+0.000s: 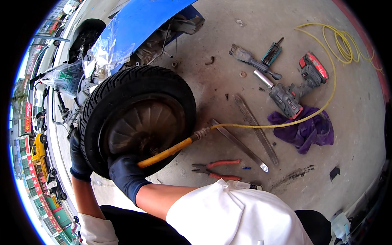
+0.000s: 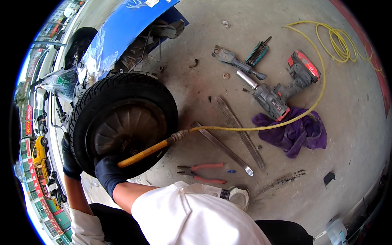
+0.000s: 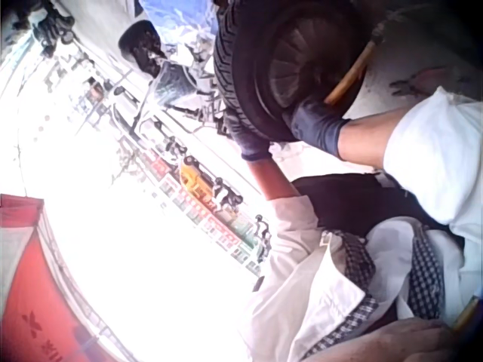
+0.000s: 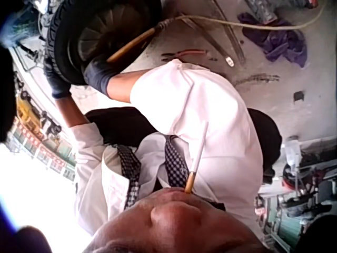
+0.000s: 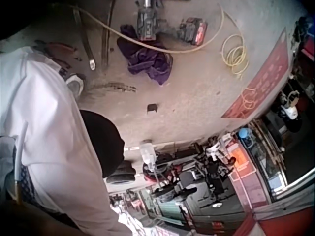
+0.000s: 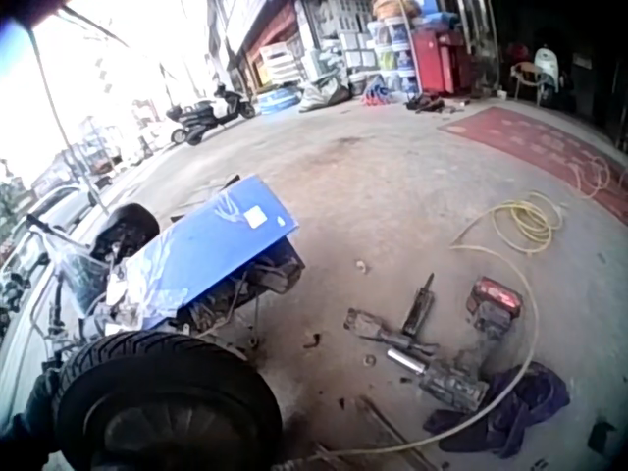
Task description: The person is sitting on the floor in a workshop, working on a motorcycle tire. They use a yellow air hose to inflate the tire and then use pliers to adjust the tire bead around the rim.
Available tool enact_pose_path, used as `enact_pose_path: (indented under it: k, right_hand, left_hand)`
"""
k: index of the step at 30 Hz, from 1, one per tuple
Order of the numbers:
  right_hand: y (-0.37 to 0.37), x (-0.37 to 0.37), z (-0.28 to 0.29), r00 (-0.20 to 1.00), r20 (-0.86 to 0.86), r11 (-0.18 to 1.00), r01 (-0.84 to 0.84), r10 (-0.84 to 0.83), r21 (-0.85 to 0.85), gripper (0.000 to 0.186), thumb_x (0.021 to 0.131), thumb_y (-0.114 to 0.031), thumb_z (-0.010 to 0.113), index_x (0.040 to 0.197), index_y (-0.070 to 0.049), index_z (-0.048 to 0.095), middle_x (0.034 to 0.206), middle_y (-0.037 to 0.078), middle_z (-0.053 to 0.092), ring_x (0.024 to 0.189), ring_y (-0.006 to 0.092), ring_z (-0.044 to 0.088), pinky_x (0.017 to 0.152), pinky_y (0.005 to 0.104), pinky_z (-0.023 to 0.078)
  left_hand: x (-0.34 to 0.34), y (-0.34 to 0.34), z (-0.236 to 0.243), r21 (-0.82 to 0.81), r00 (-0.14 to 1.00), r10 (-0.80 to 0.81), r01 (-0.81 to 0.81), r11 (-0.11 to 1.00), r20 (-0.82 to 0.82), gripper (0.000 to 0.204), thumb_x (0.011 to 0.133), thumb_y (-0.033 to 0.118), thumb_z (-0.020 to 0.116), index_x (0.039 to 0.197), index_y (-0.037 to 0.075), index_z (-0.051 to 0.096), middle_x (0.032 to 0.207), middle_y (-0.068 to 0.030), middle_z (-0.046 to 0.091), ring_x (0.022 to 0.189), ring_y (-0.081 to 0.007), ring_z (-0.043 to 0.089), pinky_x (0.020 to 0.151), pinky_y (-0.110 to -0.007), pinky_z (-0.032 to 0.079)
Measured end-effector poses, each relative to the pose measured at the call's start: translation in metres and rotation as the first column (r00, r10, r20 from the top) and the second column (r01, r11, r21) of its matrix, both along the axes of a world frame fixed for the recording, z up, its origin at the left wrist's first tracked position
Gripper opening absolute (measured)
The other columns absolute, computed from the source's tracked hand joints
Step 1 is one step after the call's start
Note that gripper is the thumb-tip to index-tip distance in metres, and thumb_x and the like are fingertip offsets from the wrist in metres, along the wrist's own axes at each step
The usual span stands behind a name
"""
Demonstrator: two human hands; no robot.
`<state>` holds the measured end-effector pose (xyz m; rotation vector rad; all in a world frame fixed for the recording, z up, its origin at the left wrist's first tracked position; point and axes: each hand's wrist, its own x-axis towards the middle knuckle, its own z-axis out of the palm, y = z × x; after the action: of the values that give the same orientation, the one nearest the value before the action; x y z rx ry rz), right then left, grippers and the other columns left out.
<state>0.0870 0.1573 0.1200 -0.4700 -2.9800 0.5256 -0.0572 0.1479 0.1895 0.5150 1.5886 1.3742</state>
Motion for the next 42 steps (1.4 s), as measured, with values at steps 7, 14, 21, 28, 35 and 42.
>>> enact_pose_path:
  k: [7,14,21,28,35,42]
  right_hand:
    - [0.002,0.001,0.000,0.999,0.039,0.998,-0.021,0.019,0.054,0.029,0.078,-0.012,0.066,0.106,-0.012,0.070,0.103,0.010,0.064,0.086,0.0320,0.062,0.058,0.0518,0.051]
    - [0.001,0.000,-0.002,1.000,0.017,0.995,-0.028,0.026,0.095,0.028,0.076,-0.011,0.067,0.104,-0.010,0.071,0.101,0.011,0.063,0.083,0.0324,0.063,0.056,0.0513,0.050]
    - [-0.005,-0.004,-0.005,0.999,-0.027,0.998,0.033,-0.031,0.056,0.031,0.074,-0.010,0.070,0.105,-0.012,0.071,0.101,0.010,0.064,0.086,0.0305,0.062,0.057,0.0496,0.050]
    - [-0.003,0.001,-0.005,0.997,-0.039,0.996,0.069,-0.067,0.059,0.031,0.074,-0.010,0.069,0.105,-0.012,0.071,0.102,0.009,0.064,0.086,0.0305,0.062,0.056,0.0490,0.050]
    - [0.015,0.016,0.001,0.994,-0.074,0.988,0.094,-0.085,0.122,0.020,0.080,-0.016,0.057,0.097,-0.006,0.060,0.073,0.012,0.064,0.060,0.0258,0.062,0.043,0.0459,0.042]
    - [0.021,0.023,0.004,0.979,-0.094,0.984,0.180,-0.180,0.000,0.011,0.079,-0.018,0.057,0.088,-0.010,0.059,0.067,0.010,0.062,0.054,0.0235,0.060,0.040,0.0425,0.039]
  left_hand:
    - [0.003,0.003,0.000,0.008,1.000,-0.007,0.007,1.000,-0.007,0.056,0.095,0.043,0.050,0.135,0.004,0.044,0.129,-0.0122,0.057,0.114,-0.0227,0.057,0.101,-0.037,0.044]
    - [0.006,0.005,0.003,0.009,1.000,-0.022,0.021,1.000,0.016,0.057,0.095,0.044,0.050,0.135,0.004,0.044,0.129,-0.0121,0.057,0.115,-0.0231,0.056,0.102,-0.037,0.043]
    - [0.006,0.002,0.003,0.007,1.000,0.005,-0.005,1.000,0.026,0.057,0.095,0.044,0.050,0.135,0.004,0.045,0.129,-0.0117,0.056,0.115,-0.0235,0.056,0.101,-0.037,0.043]
    - [0.006,0.004,0.002,-0.002,0.998,0.060,-0.060,0.998,0.006,0.054,0.095,0.042,0.051,0.133,0.004,0.047,0.126,-0.0111,0.058,0.112,-0.0221,0.057,0.100,-0.036,0.044]
    - [0.011,0.011,0.002,0.018,0.996,0.043,-0.042,0.999,-0.073,0.051,0.093,0.039,0.057,0.127,0.002,0.051,0.118,-0.0121,0.062,0.104,-0.0215,0.061,0.091,-0.035,0.050]
    - [0.015,0.013,0.003,-0.040,1.000,0.015,-0.015,0.999,-0.017,0.056,0.090,0.040,0.059,0.126,-0.002,0.051,0.114,-0.0142,0.063,0.099,-0.0227,0.063,0.087,-0.034,0.051]
